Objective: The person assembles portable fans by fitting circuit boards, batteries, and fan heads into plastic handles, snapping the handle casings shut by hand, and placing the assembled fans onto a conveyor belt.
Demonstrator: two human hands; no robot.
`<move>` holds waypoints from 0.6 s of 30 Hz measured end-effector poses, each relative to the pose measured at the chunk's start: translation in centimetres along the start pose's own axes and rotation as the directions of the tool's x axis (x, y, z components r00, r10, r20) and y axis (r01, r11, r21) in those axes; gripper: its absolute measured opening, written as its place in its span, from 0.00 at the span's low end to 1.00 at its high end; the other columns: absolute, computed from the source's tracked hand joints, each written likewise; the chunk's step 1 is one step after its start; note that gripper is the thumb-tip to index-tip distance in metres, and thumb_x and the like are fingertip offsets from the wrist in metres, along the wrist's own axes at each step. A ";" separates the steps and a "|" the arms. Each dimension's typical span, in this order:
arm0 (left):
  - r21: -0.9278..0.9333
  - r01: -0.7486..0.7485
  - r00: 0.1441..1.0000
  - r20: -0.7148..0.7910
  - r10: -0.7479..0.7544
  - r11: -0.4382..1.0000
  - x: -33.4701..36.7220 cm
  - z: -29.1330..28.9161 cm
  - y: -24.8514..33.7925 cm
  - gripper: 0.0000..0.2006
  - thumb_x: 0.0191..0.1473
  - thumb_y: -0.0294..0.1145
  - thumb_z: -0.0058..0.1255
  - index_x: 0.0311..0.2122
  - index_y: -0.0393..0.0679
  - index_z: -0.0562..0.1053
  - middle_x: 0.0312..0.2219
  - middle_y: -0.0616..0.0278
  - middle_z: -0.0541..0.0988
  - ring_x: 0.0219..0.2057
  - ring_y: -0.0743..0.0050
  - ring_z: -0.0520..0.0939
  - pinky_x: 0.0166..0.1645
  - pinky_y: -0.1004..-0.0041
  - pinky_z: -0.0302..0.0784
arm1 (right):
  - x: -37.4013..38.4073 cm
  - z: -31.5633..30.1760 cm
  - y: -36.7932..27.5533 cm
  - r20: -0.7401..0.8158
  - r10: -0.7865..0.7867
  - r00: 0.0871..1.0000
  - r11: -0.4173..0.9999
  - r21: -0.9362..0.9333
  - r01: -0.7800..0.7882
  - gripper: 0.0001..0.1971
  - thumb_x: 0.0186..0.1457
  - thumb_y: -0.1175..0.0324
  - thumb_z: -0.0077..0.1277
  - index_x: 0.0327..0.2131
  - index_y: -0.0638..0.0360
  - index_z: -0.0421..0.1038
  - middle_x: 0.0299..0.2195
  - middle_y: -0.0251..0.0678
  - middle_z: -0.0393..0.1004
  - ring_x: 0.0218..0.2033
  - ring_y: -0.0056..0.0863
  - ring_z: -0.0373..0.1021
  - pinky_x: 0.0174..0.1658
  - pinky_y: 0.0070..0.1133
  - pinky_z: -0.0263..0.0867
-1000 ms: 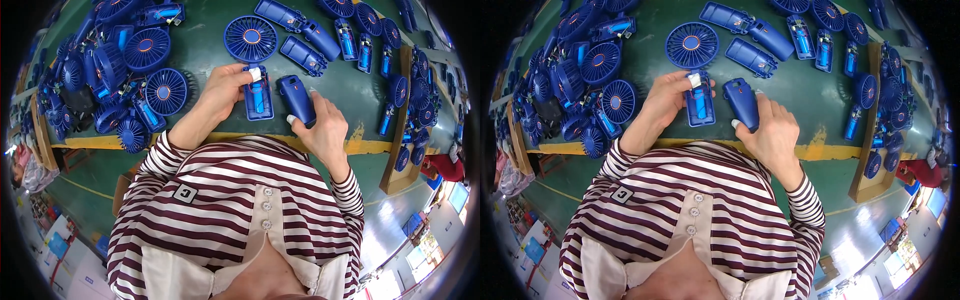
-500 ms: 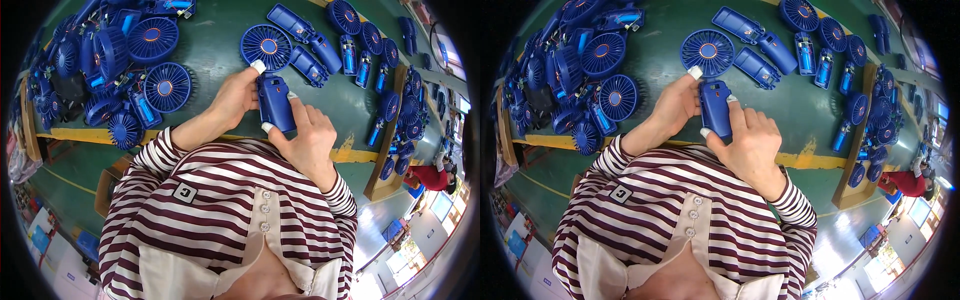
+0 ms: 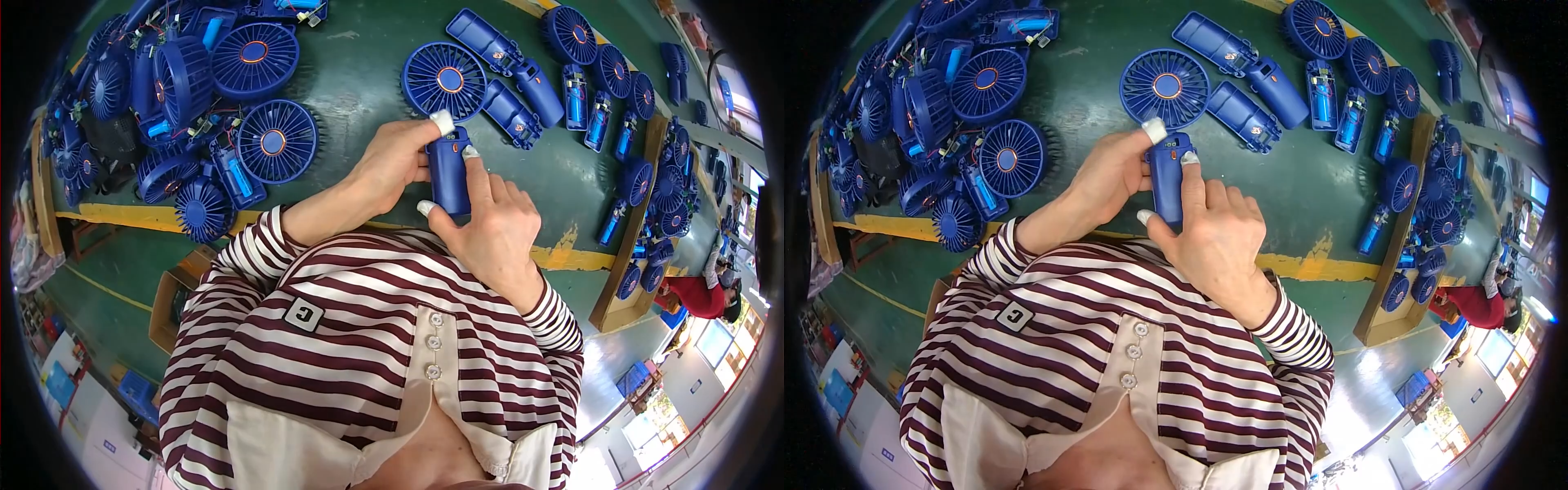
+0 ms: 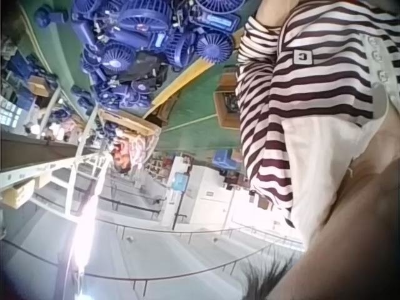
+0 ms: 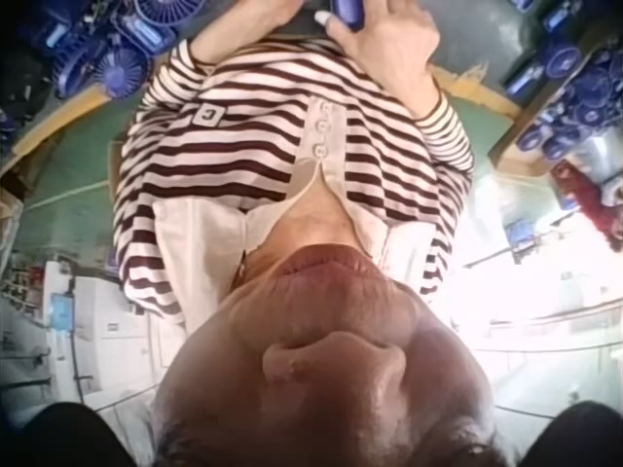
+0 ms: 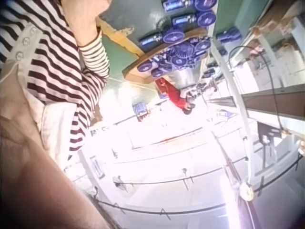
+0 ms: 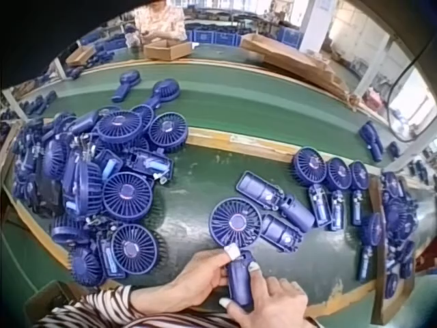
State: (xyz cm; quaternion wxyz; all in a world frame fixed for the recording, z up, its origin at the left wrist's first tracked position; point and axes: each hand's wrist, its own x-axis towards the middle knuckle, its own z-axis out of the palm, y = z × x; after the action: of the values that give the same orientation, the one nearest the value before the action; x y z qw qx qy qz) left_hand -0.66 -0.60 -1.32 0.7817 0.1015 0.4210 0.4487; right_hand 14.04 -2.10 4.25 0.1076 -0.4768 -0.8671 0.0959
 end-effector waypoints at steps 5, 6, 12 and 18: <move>0.104 -0.032 0.999 -0.021 0.034 0.994 -0.1 0.5 -0.2 0.13 0.51 0.34 0.47 0.36 0.34 0.71 0.30 0.61 0.74 0.30 0.77 0.75 0.34 0.73 0.74 | 0.0 0.0 0.0 0.033 -0.011 0.999 1.000 -0.007 0.011 0.31 0.30 0.59 0.59 0.39 0.69 0.65 0.19 0.39 0.68 0.19 0.32 0.66 0.23 0.25 0.62; 0.125 -0.031 0.999 -0.035 0.036 0.992 -0.2 0.6 -0.1 0.12 0.51 0.33 0.47 0.35 0.35 0.71 0.30 0.61 0.74 0.29 0.78 0.75 0.34 0.74 0.74 | 0.0 0.0 0.0 0.040 -0.015 0.999 1.000 -0.008 0.015 0.32 0.29 0.58 0.59 0.39 0.70 0.65 0.19 0.39 0.68 0.19 0.32 0.66 0.23 0.24 0.62; 0.145 -0.027 0.997 -0.066 0.037 0.989 -0.2 0.9 -0.1 0.10 0.50 0.31 0.47 0.34 0.35 0.72 0.28 0.61 0.75 0.28 0.78 0.75 0.33 0.74 0.75 | -0.3 0.0 0.3 0.047 -0.028 0.998 1.000 -0.006 0.028 0.33 0.30 0.58 0.60 0.40 0.70 0.64 0.18 0.38 0.67 0.19 0.32 0.66 0.23 0.25 0.61; 0.141 -0.008 0.996 -0.082 0.020 0.990 -0.1 0.9 0.0 0.10 0.49 0.30 0.47 0.32 0.34 0.72 0.28 0.61 0.75 0.27 0.77 0.76 0.31 0.73 0.75 | -0.4 0.2 0.4 0.036 -0.039 0.999 0.999 -0.004 0.040 0.33 0.30 0.57 0.60 0.40 0.69 0.64 0.19 0.37 0.67 0.19 0.32 0.66 0.23 0.24 0.61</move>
State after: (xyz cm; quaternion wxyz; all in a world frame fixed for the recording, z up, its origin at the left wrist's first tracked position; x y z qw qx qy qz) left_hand -0.02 -0.47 -0.67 0.7511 0.1405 0.4832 0.4273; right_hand 14.49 -2.24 3.94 0.0930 -0.4581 -0.8783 0.1002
